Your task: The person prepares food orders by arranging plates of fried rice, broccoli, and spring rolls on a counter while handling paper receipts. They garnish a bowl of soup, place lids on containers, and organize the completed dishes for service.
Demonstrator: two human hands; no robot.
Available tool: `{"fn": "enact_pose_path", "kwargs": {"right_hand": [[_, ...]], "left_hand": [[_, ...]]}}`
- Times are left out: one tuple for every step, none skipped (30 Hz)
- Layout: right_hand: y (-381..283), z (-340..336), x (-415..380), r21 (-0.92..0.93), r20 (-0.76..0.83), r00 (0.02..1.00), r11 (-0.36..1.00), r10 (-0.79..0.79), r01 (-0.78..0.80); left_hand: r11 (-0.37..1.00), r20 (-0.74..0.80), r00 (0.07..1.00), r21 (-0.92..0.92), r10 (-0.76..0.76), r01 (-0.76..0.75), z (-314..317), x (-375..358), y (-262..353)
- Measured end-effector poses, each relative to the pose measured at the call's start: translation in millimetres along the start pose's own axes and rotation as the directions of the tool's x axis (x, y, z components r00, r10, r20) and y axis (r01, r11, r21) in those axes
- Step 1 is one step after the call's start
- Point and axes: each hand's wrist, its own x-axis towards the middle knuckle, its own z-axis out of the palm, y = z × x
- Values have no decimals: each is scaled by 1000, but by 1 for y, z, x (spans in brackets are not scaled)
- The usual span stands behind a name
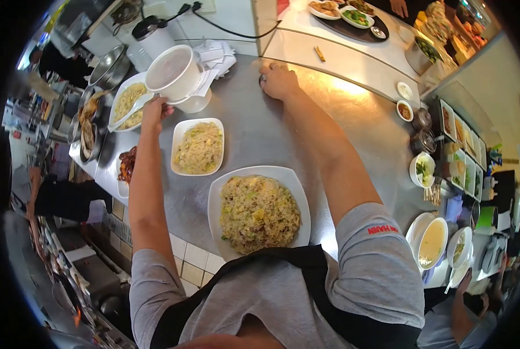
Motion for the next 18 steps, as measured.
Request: {"fn": "enact_pose_path", "kwargs": {"right_hand": [[16,-5,1,-8,20,998,999,52,-52],[34,-10,4,-16,38,994,995,102,-101],[48,-16,3,-24,55,987,989,150,-149],[61,-21,0,-79,14,986,983,167,-165],[70,-29,-2,-134,-26,984,974,179,-181],[80,-33,-3,-189,-65,980,962,186,-195],[94,-29,5,-148,-40,966,955,256,-259],[102,-31,12,-100,12,950,945,313,-311],[108,-34,18,-56,67,929,931,364,-361],[116,-37,24,-16,126,904,912,408,-410],[128,-36,34,-42,182,889,906,421,-421],[139,-34,42,-69,240,869,901,432,-429],[150,-30,46,-96,298,844,894,445,-437],[155,-28,41,-110,271,858,899,437,-423],[157,-29,30,-123,243,869,902,432,-414],[160,-32,18,-139,210,878,902,430,-408],[160,-37,1,-171,169,889,901,426,-399],[157,-42,-20,-207,127,896,895,425,-396]], "left_hand": [[1000,29,999,7,-15,14,5,-5,4],[1000,56,998,14,-27,26,10,-12,8],[999,81,996,21,-40,38,15,-17,11],[999,126,991,16,-49,47,23,-19,12],[998,169,984,10,-59,58,32,-23,13],[998,209,976,5,-69,70,42,-28,14],[997,241,967,10,-78,78,53,-31,15],[996,273,958,-1,-82,85,67,-35,19],[995,304,949,-14,-86,94,83,-40,22],[994,333,939,-28,-90,106,97,-44,24],[992,353,930,-22,-105,120,113,-45,27],[992,354,931,-44,-92,115,130,-47,31],[992,357,931,-64,-82,112,149,-50,36],[990,363,929,-81,-75,112,165,-49,37],[986,358,931,-113,-73,121,181,-45,36],[981,357,931,-147,-68,128,200,-37,34],[974,363,930,-180,-62,135,218,-29,33],[969,335,940,-207,-59,135,236,-21,32]]}}
